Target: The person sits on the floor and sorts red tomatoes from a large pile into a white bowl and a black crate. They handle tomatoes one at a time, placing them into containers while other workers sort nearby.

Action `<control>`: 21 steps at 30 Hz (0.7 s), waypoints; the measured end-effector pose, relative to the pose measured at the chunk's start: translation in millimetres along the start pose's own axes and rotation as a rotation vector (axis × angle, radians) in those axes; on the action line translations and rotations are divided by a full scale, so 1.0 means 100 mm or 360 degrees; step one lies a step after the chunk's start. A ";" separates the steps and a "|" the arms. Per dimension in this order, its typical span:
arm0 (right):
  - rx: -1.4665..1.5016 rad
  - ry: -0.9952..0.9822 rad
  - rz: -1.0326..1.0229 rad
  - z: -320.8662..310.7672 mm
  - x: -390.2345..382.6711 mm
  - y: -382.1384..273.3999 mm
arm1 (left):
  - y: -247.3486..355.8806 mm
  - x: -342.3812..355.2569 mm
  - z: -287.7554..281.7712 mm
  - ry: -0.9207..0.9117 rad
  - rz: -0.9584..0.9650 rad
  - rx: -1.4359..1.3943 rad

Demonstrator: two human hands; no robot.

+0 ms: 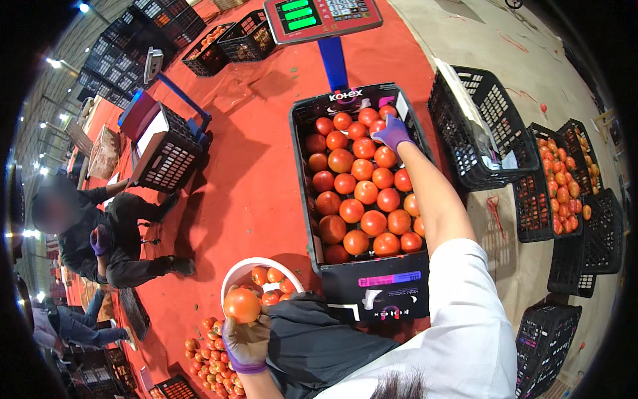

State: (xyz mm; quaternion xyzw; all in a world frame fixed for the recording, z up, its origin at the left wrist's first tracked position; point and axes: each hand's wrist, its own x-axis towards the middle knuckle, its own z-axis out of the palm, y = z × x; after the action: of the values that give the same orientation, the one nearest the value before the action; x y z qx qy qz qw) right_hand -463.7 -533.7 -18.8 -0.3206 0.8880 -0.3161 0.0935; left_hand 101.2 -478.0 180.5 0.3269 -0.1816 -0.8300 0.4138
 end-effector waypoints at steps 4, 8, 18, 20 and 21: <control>0.0084 -0.0171 0.0015 0.16 0.02 0.06 | -0.02 0.17 -0.08 0.0110 0.0121 0.0295; -0.0031 -0.0265 -0.0325 0.10 0.06 0.12 | -0.05 0.44 0.22 0.0012 0.0090 0.0439; -0.0580 -0.0287 -0.0504 0.04 0.13 0.11 | -0.10 0.76 0.42 -0.0318 0.0045 0.0311; -0.0055 0.0212 -0.0815 -0.04 -0.39 -0.68 | -0.11 0.75 0.39 -0.0248 0.0083 0.0386; 0.0169 0.0155 -0.0980 -0.20 -0.77 -1.04 | -0.15 0.77 0.42 -0.0267 0.0172 0.0480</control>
State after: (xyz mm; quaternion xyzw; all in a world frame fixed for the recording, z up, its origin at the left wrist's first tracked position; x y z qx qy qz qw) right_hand -358.2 -537.4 58.3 -0.5537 0.7348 -0.3905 -0.0325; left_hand 29.0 -530.0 172.1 0.3046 -0.3553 -0.7943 0.3873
